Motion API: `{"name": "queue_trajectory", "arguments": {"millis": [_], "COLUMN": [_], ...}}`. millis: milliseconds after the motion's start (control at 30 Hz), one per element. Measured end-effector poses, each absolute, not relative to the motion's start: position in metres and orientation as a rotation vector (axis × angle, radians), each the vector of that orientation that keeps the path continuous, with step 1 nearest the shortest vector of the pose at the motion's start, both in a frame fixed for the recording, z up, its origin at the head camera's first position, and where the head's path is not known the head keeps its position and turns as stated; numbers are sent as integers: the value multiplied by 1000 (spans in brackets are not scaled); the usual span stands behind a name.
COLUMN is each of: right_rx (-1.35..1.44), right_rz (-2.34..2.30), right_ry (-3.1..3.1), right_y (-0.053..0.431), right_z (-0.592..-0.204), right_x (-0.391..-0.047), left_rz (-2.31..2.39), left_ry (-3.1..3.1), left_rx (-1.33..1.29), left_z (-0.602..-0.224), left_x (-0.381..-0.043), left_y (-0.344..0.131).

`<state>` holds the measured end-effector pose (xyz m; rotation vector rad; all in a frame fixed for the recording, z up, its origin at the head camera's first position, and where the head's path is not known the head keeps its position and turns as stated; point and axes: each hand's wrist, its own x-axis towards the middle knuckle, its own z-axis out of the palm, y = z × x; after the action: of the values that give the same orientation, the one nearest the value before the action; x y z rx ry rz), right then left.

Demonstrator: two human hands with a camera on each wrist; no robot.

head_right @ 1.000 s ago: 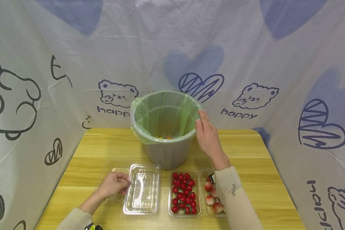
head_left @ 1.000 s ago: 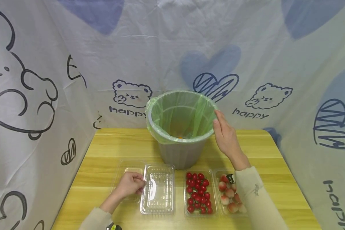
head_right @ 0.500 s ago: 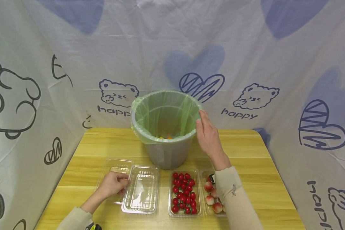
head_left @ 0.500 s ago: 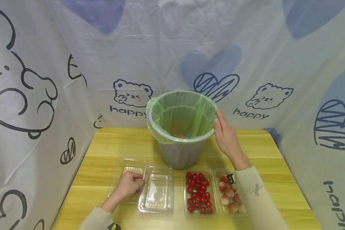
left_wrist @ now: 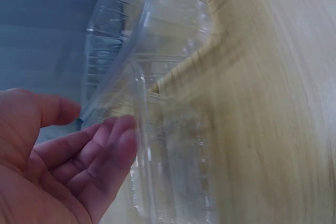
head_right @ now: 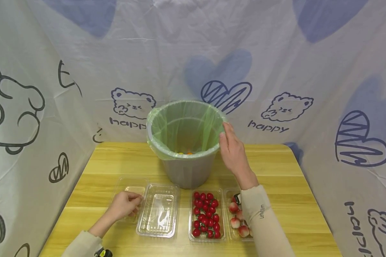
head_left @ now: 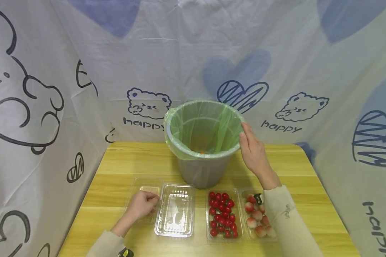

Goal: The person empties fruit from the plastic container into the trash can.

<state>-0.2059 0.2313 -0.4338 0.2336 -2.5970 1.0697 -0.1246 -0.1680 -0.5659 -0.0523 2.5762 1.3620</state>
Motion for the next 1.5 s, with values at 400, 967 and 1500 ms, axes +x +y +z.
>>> {"name": "queue_trajectory", "arguments": {"millis": [400,967,1500], "right_rx": [229,233,239], "right_rz": [1073,1059,1061], "right_ry": [-2599,-2613,-2620], "right_y": [230,233,232], "right_z": [-433,-432,-432], "right_x": [-206,-207,-206], "left_rz": [1201,1658,1672], "left_ry": [2691,2509,2166], "left_rx": [-91,81,219], "left_z": [-569,-538,-555], "left_x": [-129,-121,-103], "left_y": [-185,-100,-63]}}
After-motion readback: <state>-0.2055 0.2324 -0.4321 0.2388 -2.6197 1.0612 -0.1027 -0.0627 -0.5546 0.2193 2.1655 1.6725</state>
